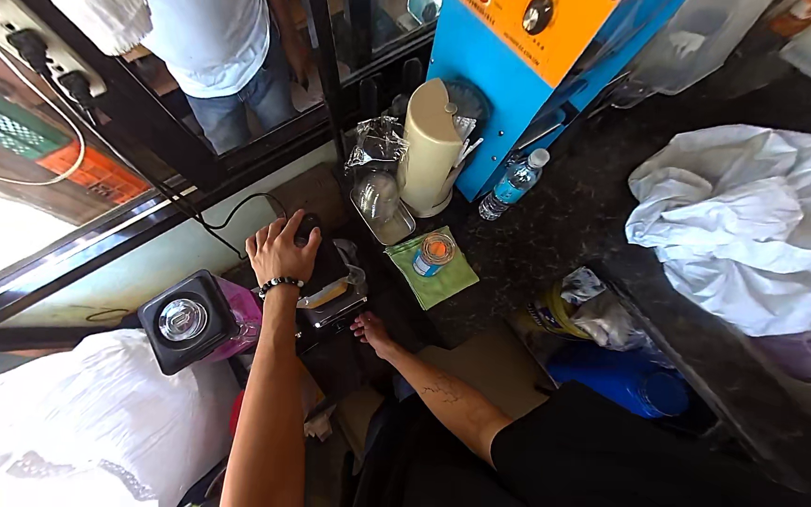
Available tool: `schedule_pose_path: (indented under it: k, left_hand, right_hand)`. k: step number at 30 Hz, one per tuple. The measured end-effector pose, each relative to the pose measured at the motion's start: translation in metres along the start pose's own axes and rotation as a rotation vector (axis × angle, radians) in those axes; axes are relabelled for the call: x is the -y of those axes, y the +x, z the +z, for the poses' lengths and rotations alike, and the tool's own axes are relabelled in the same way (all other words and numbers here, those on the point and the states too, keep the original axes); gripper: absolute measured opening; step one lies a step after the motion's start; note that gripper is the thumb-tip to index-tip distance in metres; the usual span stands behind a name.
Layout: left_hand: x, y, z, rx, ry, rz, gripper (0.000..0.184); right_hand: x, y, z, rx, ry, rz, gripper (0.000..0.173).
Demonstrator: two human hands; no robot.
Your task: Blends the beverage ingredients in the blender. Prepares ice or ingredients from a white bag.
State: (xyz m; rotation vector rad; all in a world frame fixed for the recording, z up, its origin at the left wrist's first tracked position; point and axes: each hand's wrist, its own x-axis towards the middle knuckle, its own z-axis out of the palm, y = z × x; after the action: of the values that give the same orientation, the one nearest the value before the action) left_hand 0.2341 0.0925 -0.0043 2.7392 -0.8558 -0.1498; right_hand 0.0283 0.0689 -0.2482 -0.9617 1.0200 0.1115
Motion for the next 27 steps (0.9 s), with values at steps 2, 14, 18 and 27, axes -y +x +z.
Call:
schedule_pose_path:
  k: [2,14,18,27]
  left_hand:
    - [0.002,0.000,0.000,-0.015,0.003,0.000,0.057]
    - [0.001,0.000,-0.001,-0.015,-0.008,0.010,0.058]
    - [0.000,-0.001,0.000,-0.013,-0.011,0.010,0.060]
    - [0.004,0.001,0.002,-0.014,-0.007,-0.001,0.057]
  right_hand:
    - [0.002,0.001,-0.004,0.046,-0.043,-0.011,0.037]
    - [-0.003,0.011,-0.024,0.211,-0.254,0.142,0.066]
    - [-0.005,0.012,-0.025,0.199,-0.327,0.207,0.073]
    - [0.000,0.009,-0.029,0.183,-0.376,0.348,0.082]
